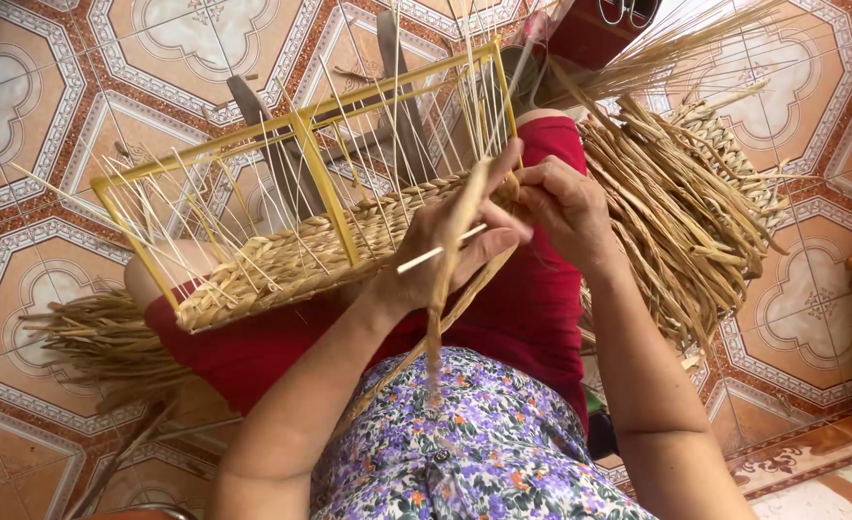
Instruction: The person weaves a basket by hand, interlacing dried plant stalks through a rectangular frame and around vertical cords. They pull individual stalks from a bundle, thread them through the structure, and press the rows together.
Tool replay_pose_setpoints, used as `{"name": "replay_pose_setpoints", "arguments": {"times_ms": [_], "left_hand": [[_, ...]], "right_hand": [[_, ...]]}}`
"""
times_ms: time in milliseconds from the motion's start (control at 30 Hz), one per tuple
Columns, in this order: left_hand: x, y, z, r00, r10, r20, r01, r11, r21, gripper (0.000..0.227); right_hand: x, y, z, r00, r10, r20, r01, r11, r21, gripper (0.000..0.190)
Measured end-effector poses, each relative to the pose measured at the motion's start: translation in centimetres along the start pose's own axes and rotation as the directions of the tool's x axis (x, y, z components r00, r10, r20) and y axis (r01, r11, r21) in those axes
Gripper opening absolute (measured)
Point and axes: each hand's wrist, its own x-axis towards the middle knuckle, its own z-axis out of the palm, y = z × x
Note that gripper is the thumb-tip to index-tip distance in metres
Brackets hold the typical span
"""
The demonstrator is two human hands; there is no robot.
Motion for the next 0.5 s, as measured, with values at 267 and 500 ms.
{"name": "replay_pose_setpoints", "arguments": {"times_ms": [267, 500], "left_hand": [[-2.5, 9.1, -2.2, 0.884, 0.086, -0.460, -0.107, 0.994, -0.019, 0.070], [-1.2, 6.5, -0.7, 0.931, 0.063, -0.361, 0.202, 0.734, 0.648, 0.053]], "right_hand": [[0.3, -2.8, 0.8, 0.992, -0.099, -0.080, 0.081, 0.976, -0.201, 0.014], [0.3, -3.5, 1.0, 0.990, -0.128, -0.060, 0.113, 0.972, -0.205, 0.018]]}}
